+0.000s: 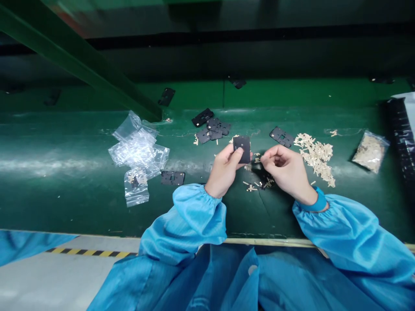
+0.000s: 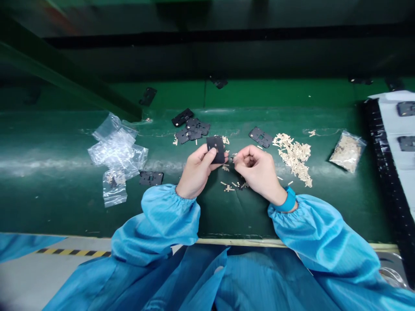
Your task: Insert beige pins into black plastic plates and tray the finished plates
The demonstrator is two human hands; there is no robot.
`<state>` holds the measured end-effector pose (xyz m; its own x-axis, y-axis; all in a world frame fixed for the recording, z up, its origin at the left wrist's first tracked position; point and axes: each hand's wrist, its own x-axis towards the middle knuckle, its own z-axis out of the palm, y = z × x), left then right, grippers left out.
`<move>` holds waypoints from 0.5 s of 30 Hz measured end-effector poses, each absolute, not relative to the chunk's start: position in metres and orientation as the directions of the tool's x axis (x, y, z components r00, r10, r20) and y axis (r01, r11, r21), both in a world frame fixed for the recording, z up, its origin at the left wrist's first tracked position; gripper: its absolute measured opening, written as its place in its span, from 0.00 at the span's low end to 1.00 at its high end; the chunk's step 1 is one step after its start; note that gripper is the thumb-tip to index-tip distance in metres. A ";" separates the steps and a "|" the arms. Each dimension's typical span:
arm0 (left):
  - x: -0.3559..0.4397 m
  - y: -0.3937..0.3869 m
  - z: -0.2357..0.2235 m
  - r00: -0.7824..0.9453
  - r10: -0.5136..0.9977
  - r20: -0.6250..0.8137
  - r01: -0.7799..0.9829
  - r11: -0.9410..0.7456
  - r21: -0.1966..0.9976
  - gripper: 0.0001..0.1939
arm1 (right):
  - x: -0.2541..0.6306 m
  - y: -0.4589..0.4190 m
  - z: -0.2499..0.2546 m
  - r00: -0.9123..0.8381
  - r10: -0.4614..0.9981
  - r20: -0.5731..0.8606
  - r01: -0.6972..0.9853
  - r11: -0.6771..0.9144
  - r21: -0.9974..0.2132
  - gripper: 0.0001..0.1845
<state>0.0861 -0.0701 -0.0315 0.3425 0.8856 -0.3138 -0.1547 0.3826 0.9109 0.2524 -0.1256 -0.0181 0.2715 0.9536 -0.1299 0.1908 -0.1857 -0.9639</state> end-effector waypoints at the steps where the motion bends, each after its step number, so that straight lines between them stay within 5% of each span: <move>1: 0.085 -0.070 -0.032 0.333 0.902 -0.275 -0.097 0.323 0.941 0.12 | 0.251 -0.127 -0.020 0.270 0.954 -0.132 0.195 -0.188 -0.963 0.07; 4: 0.083 -0.068 -0.033 0.300 0.932 -0.204 0.022 0.207 0.978 0.10 | 0.246 -0.129 -0.028 0.269 0.955 -0.127 0.213 -0.188 -0.959 0.07; 15: 0.085 -0.070 -0.037 0.259 0.928 -0.267 0.052 0.262 0.964 0.10 | 0.244 -0.128 -0.033 0.299 0.947 -0.115 0.274 -0.201 -0.940 0.07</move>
<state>0.0854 -0.0702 -0.0368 0.2593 0.9283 -0.2667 0.0522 0.2622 0.9636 0.2441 -0.1280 -0.0333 0.2991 0.9472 -0.1153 0.2745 -0.2011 -0.9403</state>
